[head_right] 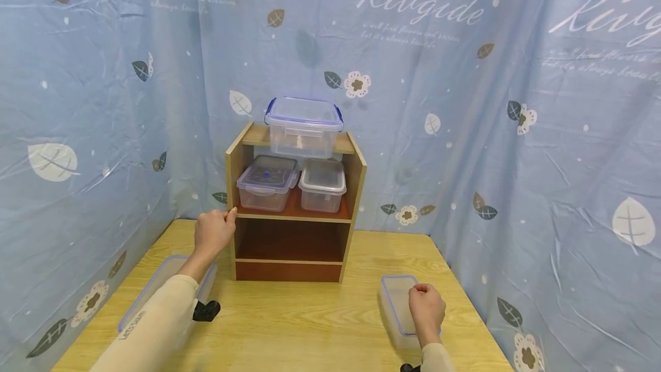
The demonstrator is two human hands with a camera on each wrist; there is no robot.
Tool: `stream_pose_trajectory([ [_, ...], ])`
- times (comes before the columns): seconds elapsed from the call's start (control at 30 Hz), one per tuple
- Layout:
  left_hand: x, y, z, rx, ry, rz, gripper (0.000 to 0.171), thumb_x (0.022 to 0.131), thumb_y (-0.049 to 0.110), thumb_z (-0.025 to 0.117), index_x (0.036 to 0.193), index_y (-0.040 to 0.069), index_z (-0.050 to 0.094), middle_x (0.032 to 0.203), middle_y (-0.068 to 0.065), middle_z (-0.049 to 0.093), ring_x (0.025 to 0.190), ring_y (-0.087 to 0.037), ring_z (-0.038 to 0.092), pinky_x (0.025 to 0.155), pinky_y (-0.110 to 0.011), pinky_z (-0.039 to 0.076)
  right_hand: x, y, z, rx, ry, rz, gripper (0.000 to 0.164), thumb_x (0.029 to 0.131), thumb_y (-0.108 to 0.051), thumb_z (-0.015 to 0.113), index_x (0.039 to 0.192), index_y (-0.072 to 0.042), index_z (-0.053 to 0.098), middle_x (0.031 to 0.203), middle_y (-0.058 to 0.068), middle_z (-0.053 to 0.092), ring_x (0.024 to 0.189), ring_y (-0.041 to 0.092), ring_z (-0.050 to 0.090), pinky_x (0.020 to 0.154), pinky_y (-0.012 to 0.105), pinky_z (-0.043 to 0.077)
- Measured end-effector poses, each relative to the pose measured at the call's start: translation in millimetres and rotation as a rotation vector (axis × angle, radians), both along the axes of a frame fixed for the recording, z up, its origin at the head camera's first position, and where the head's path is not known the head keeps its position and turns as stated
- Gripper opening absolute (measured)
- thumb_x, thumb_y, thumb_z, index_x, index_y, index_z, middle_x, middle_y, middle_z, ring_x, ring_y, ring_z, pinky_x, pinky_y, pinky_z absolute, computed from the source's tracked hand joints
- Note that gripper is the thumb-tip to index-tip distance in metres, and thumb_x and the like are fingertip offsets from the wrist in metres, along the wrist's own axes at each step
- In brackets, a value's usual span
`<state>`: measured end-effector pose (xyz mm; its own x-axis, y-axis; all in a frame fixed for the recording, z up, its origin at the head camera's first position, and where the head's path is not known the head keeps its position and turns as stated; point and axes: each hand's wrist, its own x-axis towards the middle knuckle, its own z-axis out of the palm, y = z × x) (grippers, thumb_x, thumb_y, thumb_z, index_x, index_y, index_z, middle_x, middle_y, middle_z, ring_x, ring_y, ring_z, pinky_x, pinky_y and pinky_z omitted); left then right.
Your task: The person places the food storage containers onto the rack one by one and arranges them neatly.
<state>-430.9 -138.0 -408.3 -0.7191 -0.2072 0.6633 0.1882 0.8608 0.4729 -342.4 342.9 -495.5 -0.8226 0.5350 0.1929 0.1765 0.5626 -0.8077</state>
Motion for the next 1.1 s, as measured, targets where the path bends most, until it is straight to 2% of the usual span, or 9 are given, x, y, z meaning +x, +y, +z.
stream_pose_trajectory([
  [0.1,0.3,-0.7,0.4,-0.011,0.01,-0.011,0.055,0.097,0.028,0.055,0.046,0.006,0.055,0.052,-0.014,0.059,0.05,-0.033,0.057,0.051,-0.046,0.048,2.2,12.7,-2.6,0.074,0.013,-0.106,0.028,0.088,-0.018,0.051,0.106,-0.001,0.064,0.096,0.017,0.071,0.085,0.033,0.063,0.067,0.039,0.044],
  [0.2,0.3,0.0,-1.1,-0.009,0.022,-0.017,0.055,0.097,0.027,0.055,0.046,0.007,0.055,0.052,-0.014,0.06,0.051,-0.035,0.058,0.051,-0.048,0.048,6.4,23.9,-5.6,0.121,-0.002,-0.145,0.034,0.087,-0.017,0.051,0.112,0.003,0.062,0.105,0.023,0.068,0.096,0.042,0.059,0.076,0.048,0.043],
  [0.37,0.9,0.5,-1.8,-0.008,0.032,-0.018,0.055,0.096,0.028,0.056,0.046,0.007,0.055,0.053,-0.016,0.061,0.053,-0.038,0.06,0.052,-0.049,0.049,13.5,36.5,-7.6,0.166,-0.144,-0.17,0.045,0.086,-0.023,0.05,0.12,0.006,0.057,0.117,0.029,0.061,0.105,0.051,0.053,0.08,0.055,0.043],
  [0.47,0.8,0.4,-1.5,-0.012,0.029,-0.015,0.055,0.097,0.028,0.056,0.045,0.007,0.053,0.052,-0.016,0.06,0.052,-0.037,0.059,0.051,-0.049,0.048,18.6,43.0,-9.2,0.121,-0.252,-0.142,0.052,0.089,-0.029,0.047,0.124,0.008,0.054,0.122,0.032,0.057,0.109,0.052,0.051,0.086,0.057,0.043],
  [0.6,-0.3,0.2,-1.4,-0.02,0.017,-0.013,0.056,0.097,0.028,0.055,0.044,0.008,0.051,0.05,-0.014,0.058,0.049,-0.033,0.056,0.05,-0.047,0.048,24.6,50.3,-16.1,0.049,-0.321,-0.12,0.057,0.092,-0.035,0.043,0.124,0.011,0.053,0.124,0.034,0.054,0.113,0.053,0.049,0.093,0.059,0.041],
  [0.77,-1.1,-2.0,-0.9,-0.03,0.008,-0.014,0.058,0.097,0.027,0.055,0.043,0.008,0.049,0.047,-0.012,0.054,0.046,-0.028,0.051,0.048,-0.044,0.046,26.9,53.6,-28.2,-0.006,-0.335,-0.127,0.063,0.094,-0.045,0.041,0.122,0.009,0.056,0.122,0.034,0.055,0.11,0.053,0.05,0.09,0.057,0.043],
  [0.9,-0.1,-2.1,-0.5,-0.039,0.014,-0.016,0.058,0.098,0.027,0.054,0.042,0.009,0.046,0.045,-0.01,0.052,0.045,-0.027,0.049,0.048,-0.043,0.045,27.1,53.3,-35.8,-0.053,-0.329,-0.129,0.075,0.093,-0.057,0.039,0.123,0.01,0.055,0.123,0.035,0.054,0.11,0.053,0.049,0.091,0.057,0.042],
  [1.1,0.3,-1.0,-0.4,-0.038,0.011,-0.015,0.058,0.097,0.028,0.055,0.044,0.008,0.049,0.049,-0.013,0.056,0.049,-0.032,0.055,0.05,-0.046,0.047,26.3,51.0,-40.4,-0.12,-0.309,-0.169,0.086,0.09,-0.069,0.036,0.123,0.009,0.055,0.121,0.034,0.054,0.108,0.049,0.049,0.087,0.053,0.042],
])
